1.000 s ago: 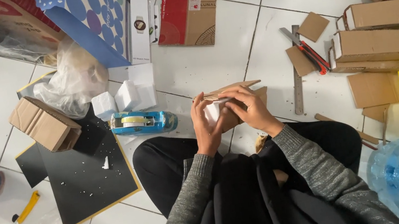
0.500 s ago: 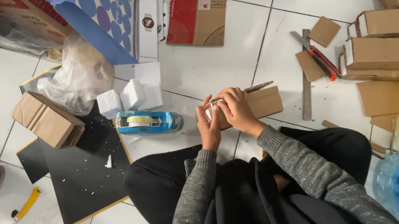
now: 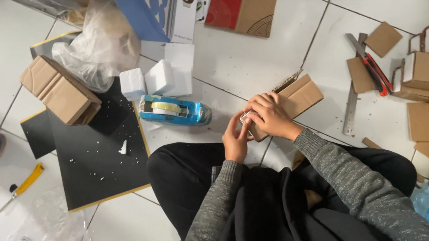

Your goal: Cutting cardboard and folding it to assemble small packaging boxes.

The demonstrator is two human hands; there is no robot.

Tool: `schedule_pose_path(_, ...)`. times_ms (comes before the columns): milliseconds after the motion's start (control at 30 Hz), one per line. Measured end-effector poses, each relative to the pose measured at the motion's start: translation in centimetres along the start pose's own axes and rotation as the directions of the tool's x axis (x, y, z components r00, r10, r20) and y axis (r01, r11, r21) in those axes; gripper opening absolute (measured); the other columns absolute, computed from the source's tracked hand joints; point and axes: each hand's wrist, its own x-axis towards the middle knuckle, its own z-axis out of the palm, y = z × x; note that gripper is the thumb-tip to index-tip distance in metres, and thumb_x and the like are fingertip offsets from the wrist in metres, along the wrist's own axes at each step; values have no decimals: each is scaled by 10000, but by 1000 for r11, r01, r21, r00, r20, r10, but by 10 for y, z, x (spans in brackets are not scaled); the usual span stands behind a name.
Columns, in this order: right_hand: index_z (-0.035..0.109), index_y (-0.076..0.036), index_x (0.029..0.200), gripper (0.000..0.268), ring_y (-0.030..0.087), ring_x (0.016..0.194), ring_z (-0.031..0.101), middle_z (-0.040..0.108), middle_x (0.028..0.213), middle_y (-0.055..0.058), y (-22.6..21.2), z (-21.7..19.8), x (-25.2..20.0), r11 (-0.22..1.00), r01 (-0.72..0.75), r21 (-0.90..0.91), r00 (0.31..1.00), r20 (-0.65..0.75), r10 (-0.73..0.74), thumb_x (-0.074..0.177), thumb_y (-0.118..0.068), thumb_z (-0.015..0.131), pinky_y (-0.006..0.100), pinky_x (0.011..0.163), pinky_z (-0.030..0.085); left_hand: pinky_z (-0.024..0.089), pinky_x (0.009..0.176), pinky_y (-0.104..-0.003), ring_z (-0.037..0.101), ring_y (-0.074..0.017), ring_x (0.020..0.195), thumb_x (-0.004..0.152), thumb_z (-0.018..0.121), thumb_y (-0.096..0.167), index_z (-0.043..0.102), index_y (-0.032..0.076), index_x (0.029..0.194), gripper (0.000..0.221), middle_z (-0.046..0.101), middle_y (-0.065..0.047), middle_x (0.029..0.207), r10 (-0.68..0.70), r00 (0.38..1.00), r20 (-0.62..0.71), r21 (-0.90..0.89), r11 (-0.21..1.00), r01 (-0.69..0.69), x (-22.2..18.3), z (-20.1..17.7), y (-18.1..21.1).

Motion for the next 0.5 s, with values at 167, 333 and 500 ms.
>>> schedule_pose_path(167, 605, -196, 1034, 152, 169, 1054, 526, 576, 1045, -16, -20, 11, 17, 994, 102, 33, 992, 75, -104, 914, -290, 606, 410, 1003, 275, 624, 653, -250, 694, -241, 780, 927, 675, 353, 612, 248, 1293, 386, 588, -148, 1042, 75, 983, -169, -17, 997, -79, -20, -15, -8)
schedule_pose_path(333, 606, -224, 1038, 191, 161, 1018, 553, 598, 1006, -33, -39, 5, 50, 991, 117, 71, 961, 244, -131, 886, -337, 626, 423, 1023, 274, 631, 717, -299, 660, -394, 974, 939, 670, 286, 607, 151, 1260, 354, 298, -233, 1476, 72, 966, -247, -93, 991, -97, -30, -22, -7)
schedule_pose_path(500, 631, -302, 1112, 188, 162, 976, 631, 671, 968, -46, -73, -2, 114, 968, -140, 206, 963, 257, 84, 971, -402, 556, 409, 946, 355, 589, 804, -349, 645, -287, 960, 880, 732, 390, 654, 207, 1163, 346, 379, -99, 1346, 167, 926, -339, 171, 979, -114, -22, -22, -20)
